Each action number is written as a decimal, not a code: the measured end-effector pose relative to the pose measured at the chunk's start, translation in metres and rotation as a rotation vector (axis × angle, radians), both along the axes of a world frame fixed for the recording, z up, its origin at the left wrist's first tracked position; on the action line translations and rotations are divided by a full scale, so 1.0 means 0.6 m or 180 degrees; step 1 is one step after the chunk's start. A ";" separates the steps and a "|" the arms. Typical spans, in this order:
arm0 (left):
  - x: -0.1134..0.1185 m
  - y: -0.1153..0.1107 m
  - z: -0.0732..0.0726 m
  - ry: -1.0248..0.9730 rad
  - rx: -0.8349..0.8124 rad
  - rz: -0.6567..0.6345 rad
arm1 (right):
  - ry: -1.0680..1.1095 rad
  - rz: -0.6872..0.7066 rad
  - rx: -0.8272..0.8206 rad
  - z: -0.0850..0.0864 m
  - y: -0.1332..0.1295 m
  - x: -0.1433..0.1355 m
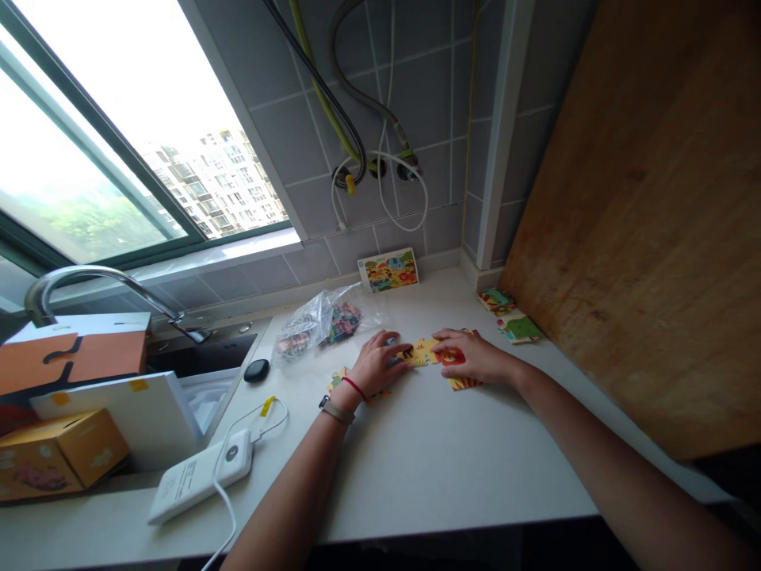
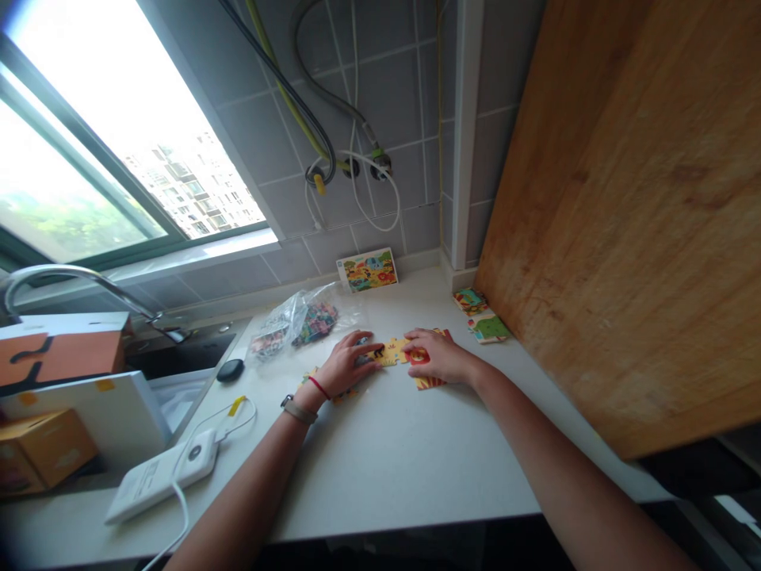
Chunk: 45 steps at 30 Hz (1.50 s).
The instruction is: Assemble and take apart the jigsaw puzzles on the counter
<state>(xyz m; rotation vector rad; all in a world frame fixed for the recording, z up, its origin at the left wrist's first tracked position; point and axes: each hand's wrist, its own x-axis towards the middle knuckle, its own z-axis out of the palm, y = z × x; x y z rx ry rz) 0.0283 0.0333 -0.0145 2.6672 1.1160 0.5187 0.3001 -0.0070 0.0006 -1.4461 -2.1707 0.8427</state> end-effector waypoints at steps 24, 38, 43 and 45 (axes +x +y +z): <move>-0.002 -0.001 -0.014 -0.0013 -0.0290 0.0010 | 0.0074 -0.0254 0.0347 -0.001 0.003 0.005; -0.042 0.034 -0.003 -0.0300 -0.0114 0.0780 | -0.0040 -0.0290 0.0459 -0.001 -0.002 0.004; -0.041 0.035 -0.004 -0.0306 -0.0212 0.0814 | -0.0062 -0.0463 0.0569 -0.006 -0.005 -0.002; -0.038 0.036 -0.005 -0.0448 -0.0269 0.0841 | -0.0076 -0.0488 0.0606 -0.009 -0.004 -0.003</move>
